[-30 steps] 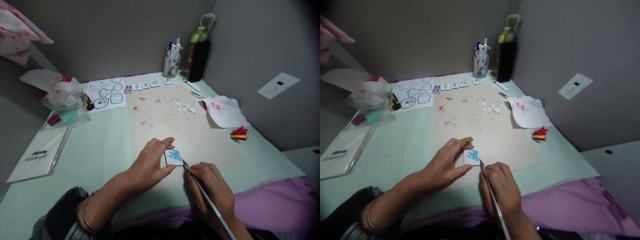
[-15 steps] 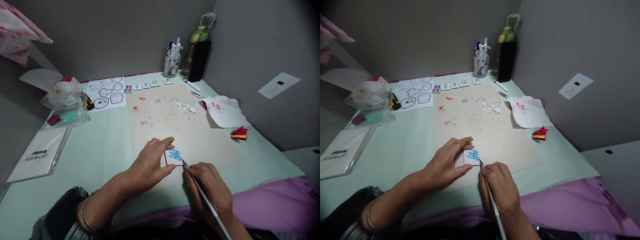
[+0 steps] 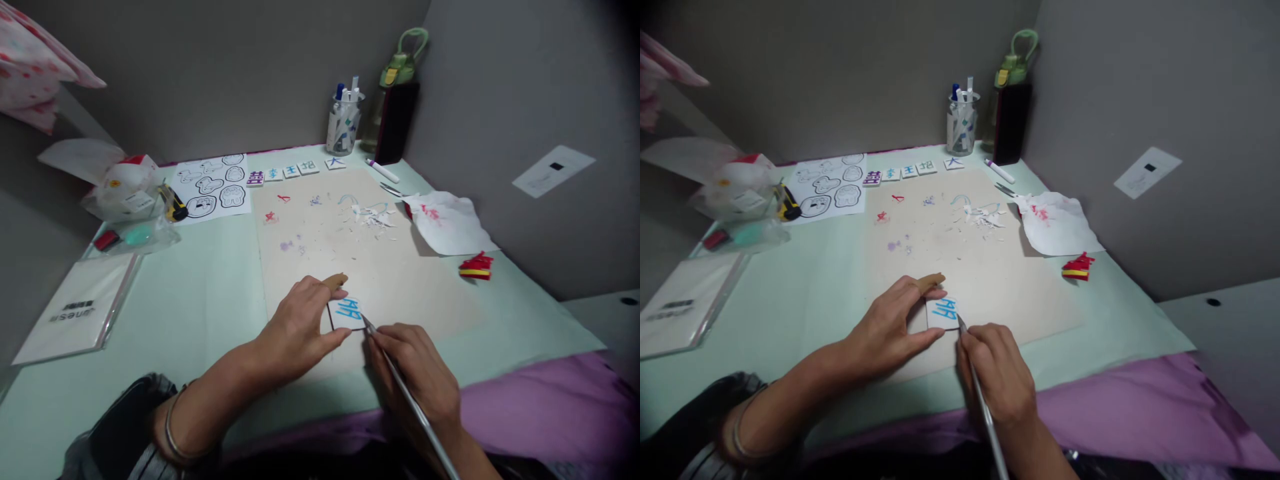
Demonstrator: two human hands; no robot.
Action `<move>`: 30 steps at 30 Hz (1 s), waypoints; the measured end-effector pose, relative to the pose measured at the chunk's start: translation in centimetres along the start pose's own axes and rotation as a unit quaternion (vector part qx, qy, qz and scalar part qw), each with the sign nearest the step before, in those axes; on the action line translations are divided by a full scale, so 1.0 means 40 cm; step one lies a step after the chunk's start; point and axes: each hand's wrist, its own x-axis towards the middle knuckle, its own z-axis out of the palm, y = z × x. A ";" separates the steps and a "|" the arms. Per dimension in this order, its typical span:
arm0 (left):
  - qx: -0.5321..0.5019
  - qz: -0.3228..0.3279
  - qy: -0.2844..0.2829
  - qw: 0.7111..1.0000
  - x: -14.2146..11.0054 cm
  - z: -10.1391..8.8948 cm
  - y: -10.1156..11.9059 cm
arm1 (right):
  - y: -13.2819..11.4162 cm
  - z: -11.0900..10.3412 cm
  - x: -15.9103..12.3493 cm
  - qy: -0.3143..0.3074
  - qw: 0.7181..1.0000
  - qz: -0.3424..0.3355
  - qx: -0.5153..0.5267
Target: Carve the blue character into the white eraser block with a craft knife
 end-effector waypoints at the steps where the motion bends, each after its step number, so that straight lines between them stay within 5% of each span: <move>1: 0.000 -0.001 -0.001 1.000 0.000 0.000 0.000 | -0.001 -0.001 -0.001 0.001 1.000 0.005 0.003; 12: 0.008 0.007 -0.007 1.000 -0.001 -0.001 -0.001 | -0.023 -0.022 0.013 -0.013 0.979 0.192 0.062; 18: -0.002 -0.003 -0.020 1.000 -0.004 0.001 0.008 | -0.018 -0.022 0.009 0.061 0.958 0.272 0.066; 30: -0.018 0.007 -0.017 1.000 -0.004 0.004 0.009 | -0.024 -0.045 0.031 -0.012 0.988 0.130 0.087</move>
